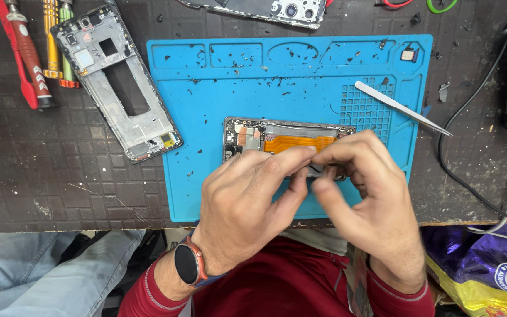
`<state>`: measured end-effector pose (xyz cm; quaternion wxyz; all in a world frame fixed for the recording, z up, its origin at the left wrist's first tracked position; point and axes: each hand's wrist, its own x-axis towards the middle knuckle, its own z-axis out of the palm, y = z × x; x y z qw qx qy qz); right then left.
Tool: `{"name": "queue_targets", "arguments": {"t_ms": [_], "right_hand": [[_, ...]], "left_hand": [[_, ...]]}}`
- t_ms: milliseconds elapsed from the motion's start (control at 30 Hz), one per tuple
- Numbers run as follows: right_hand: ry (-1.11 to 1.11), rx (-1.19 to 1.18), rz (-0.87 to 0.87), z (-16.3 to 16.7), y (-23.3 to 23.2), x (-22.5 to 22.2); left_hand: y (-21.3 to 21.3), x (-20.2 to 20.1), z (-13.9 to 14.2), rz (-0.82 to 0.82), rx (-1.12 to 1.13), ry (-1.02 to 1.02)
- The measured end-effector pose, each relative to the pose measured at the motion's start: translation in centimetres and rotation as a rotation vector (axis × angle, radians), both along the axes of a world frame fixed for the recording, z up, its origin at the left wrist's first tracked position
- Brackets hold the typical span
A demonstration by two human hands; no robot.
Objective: The person repairs a disassembled smartphone on a blue silicone mat, using tweezers to reposition and secure an orange flex cable and internal components inside the phone frame. They then align the battery, press it into place, and set the phone aside on the workbench.
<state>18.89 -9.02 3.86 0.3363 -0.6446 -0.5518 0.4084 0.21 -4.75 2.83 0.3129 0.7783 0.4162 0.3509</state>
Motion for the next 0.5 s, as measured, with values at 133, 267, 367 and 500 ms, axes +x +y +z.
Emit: {"name": "queue_targets", "arguments": {"t_ms": [133,267,367,500], "right_hand": [[-0.037,0.036,-0.04,-0.4,-0.1,-0.5],[-0.088,0.071,-0.031,-0.7,-0.1,-0.6],[-0.126,0.122,-0.03,-0.8,-0.1,-0.9],[-0.186,0.144,-0.073,-0.9,0.0,-1.6]], "left_hand": [[0.0,-0.1,-0.1,-0.013,-0.009,0.017],[0.0,-0.2,-0.1,-0.028,-0.013,-0.01],[0.1,-0.3,0.0,-0.027,-0.025,-0.034],[0.5,-0.2,-0.1,-0.02,-0.016,-0.009]]}}
